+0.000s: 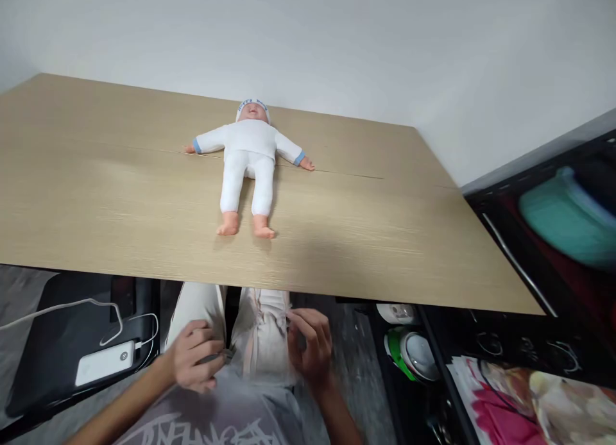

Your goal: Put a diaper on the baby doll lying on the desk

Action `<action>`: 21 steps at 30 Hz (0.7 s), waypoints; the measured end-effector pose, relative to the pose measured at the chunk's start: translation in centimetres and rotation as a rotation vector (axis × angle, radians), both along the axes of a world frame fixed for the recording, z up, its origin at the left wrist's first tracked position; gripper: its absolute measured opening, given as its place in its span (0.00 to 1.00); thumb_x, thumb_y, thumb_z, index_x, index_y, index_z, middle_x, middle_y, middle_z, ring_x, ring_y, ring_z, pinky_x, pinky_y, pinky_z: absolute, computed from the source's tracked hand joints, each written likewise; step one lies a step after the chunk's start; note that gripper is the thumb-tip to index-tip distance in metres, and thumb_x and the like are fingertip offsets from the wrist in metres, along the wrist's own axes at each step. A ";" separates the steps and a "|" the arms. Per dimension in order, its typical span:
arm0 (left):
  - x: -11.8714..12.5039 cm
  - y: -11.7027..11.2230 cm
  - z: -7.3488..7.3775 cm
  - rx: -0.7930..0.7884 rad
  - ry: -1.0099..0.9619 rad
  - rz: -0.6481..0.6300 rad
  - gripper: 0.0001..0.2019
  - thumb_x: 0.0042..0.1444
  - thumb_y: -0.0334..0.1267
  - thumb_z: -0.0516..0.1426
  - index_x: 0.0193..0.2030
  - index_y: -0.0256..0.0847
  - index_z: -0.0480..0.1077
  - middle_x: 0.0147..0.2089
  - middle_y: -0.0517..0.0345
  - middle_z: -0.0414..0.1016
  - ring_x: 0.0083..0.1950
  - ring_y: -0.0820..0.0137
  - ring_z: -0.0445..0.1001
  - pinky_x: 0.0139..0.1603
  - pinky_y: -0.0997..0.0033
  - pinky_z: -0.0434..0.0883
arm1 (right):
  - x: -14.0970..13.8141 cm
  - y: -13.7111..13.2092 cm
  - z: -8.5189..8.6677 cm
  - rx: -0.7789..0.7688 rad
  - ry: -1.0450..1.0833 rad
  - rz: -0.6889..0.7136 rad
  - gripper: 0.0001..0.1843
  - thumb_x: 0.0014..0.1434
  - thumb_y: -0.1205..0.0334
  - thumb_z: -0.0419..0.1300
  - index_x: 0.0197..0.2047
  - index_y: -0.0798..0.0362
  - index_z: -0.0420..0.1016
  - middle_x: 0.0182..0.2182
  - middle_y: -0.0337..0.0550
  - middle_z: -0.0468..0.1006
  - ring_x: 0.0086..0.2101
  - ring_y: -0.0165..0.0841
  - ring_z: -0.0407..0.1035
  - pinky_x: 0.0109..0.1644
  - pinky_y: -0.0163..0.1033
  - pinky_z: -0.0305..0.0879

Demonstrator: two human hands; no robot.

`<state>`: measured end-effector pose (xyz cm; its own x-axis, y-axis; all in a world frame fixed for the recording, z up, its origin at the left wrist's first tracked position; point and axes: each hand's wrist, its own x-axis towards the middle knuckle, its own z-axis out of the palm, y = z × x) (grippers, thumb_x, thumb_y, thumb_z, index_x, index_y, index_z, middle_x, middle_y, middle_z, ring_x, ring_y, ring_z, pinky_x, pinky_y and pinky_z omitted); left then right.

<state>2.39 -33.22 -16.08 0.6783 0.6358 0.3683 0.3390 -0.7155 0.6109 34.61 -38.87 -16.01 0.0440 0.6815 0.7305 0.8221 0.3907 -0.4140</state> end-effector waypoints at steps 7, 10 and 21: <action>5.7 -3.5 -7.4 -1.114 -0.202 0.378 0.33 0.64 0.76 0.63 0.50 0.44 0.78 0.52 0.48 0.82 0.60 0.52 0.78 0.70 0.50 0.72 | -1.1 -4.2 -7.3 -0.734 0.831 -0.381 0.24 0.63 0.29 0.73 0.50 0.37 0.87 0.46 0.56 0.90 0.45 0.57 0.89 0.47 0.59 0.86; 9.2 -1.2 -8.0 -1.293 -0.293 0.343 0.43 0.41 0.83 0.71 0.40 0.43 0.75 0.42 0.54 0.78 0.52 0.55 0.78 0.66 0.53 0.72 | -2.4 -2.5 -6.1 -0.868 1.071 -0.283 0.29 0.54 0.26 0.78 0.44 0.40 0.87 0.42 0.54 0.90 0.44 0.55 0.89 0.48 0.55 0.84; 2.9 -8.7 10.2 -1.308 -0.517 0.007 0.32 0.70 0.59 0.70 0.74 0.49 0.74 0.60 0.46 0.85 0.60 0.58 0.84 0.68 0.59 0.78 | -6.4 -10.9 10.1 -0.743 1.083 -0.130 0.33 0.60 0.36 0.80 0.61 0.46 0.86 0.54 0.54 0.90 0.51 0.49 0.87 0.52 0.47 0.87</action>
<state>5.28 -41.97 -5.84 0.6451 0.7106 -0.2809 -0.1241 0.4602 0.8791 28.23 -49.78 -5.91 0.4608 0.8488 -0.2593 -0.0451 -0.2694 -0.9620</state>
